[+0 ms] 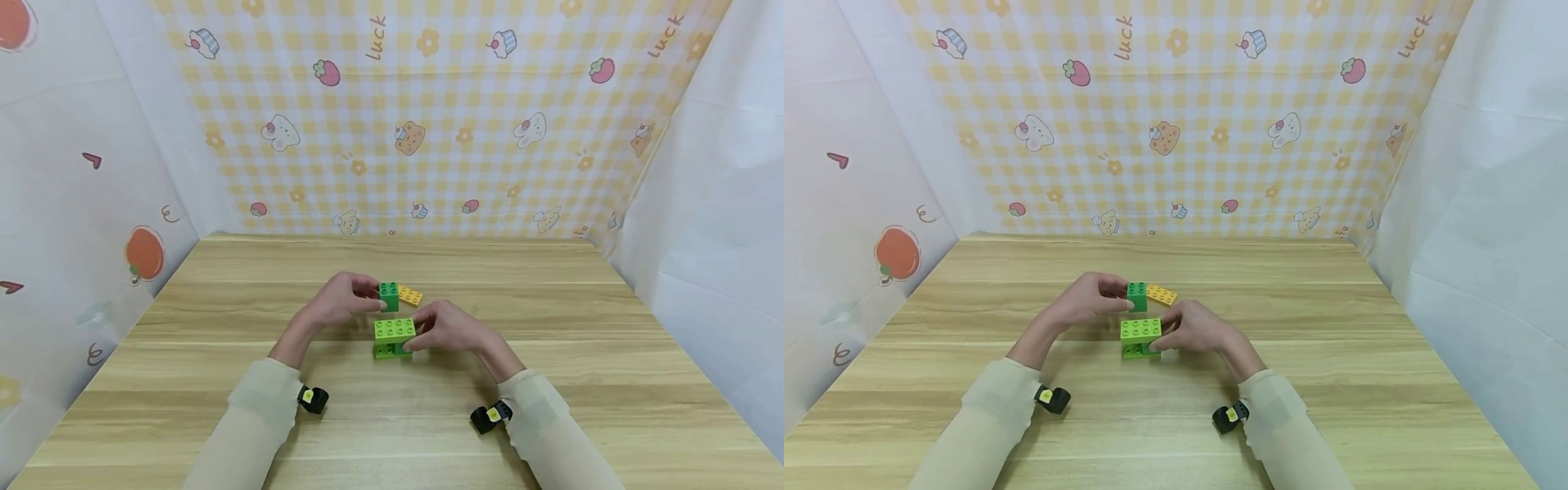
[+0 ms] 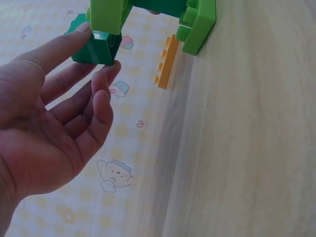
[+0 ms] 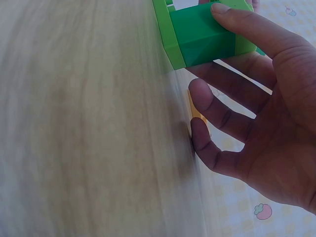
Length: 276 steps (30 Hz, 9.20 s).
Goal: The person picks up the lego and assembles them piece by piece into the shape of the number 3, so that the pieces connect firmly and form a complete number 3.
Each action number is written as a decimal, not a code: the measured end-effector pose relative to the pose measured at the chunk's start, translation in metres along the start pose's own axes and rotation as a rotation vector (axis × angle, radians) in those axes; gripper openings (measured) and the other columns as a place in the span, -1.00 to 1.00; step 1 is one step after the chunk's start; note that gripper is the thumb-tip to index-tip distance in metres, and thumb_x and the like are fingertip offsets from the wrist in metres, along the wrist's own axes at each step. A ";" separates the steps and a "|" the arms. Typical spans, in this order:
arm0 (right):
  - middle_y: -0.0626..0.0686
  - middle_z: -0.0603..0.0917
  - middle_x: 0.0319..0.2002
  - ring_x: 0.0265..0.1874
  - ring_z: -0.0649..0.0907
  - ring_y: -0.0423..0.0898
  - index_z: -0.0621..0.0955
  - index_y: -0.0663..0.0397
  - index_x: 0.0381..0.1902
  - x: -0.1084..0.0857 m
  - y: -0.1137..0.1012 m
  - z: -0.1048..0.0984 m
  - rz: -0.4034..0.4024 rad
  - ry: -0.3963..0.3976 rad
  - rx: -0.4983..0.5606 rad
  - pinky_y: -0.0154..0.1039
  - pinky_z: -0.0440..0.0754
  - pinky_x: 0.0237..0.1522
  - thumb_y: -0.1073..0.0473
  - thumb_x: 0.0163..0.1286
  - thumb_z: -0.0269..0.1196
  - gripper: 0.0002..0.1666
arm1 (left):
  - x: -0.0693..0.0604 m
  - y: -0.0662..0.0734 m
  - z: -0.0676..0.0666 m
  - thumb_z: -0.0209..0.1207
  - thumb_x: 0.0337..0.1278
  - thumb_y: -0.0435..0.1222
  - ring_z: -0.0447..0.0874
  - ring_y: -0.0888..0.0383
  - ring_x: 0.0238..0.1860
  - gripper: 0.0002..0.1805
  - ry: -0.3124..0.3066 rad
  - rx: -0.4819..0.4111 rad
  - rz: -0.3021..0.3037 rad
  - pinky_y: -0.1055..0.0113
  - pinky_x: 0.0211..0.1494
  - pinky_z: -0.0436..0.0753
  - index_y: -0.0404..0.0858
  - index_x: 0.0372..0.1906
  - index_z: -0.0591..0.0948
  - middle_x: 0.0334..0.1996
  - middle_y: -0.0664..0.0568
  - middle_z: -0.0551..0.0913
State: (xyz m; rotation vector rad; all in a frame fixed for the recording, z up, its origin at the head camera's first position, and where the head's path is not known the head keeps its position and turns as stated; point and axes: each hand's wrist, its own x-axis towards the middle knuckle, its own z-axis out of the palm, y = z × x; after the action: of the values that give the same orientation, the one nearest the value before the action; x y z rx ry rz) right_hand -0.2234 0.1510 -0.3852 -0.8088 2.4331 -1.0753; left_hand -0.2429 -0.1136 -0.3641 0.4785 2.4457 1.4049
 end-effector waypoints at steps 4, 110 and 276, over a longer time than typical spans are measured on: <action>-0.16 0.81 -0.28 -0.36 0.64 -0.22 0.84 -0.10 -0.15 0.000 0.000 0.000 0.010 0.004 0.003 -0.35 0.54 -0.28 0.04 0.29 0.55 -0.80 | 0.000 0.003 -0.001 0.44 0.28 -0.18 0.71 0.07 0.02 -0.55 -0.003 0.005 0.014 0.20 0.09 0.65 -0.25 0.21 0.71 -0.03 -0.04 0.78; -0.11 0.79 -0.36 -0.44 0.55 -0.25 0.82 -0.10 -0.21 0.000 0.002 0.001 -0.004 -0.005 0.053 -0.38 0.47 -0.37 0.06 0.30 0.54 -0.86 | -0.012 0.026 0.012 0.54 0.08 -0.23 0.64 0.13 -0.28 -0.74 -0.159 0.069 0.174 0.25 -0.15 0.61 -0.20 -0.19 0.73 -0.25 0.05 0.80; -0.12 0.78 -0.27 -0.38 0.59 -0.18 0.83 -0.15 -0.21 -0.002 0.000 -0.004 -0.084 0.030 0.045 -0.35 0.48 -0.30 0.03 0.35 0.49 -0.90 | 0.076 -0.001 0.002 0.44 0.23 -0.29 0.54 -0.15 0.39 -0.39 -0.191 0.347 -0.029 -0.04 0.47 0.50 -0.20 0.39 0.60 0.33 -0.22 0.61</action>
State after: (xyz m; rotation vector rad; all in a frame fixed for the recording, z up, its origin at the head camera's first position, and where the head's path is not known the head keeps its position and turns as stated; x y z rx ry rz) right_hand -0.2239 0.1541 -0.3822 -0.8929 2.4101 -1.1765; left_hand -0.3112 -0.0803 -0.3717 0.6171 2.5291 0.8767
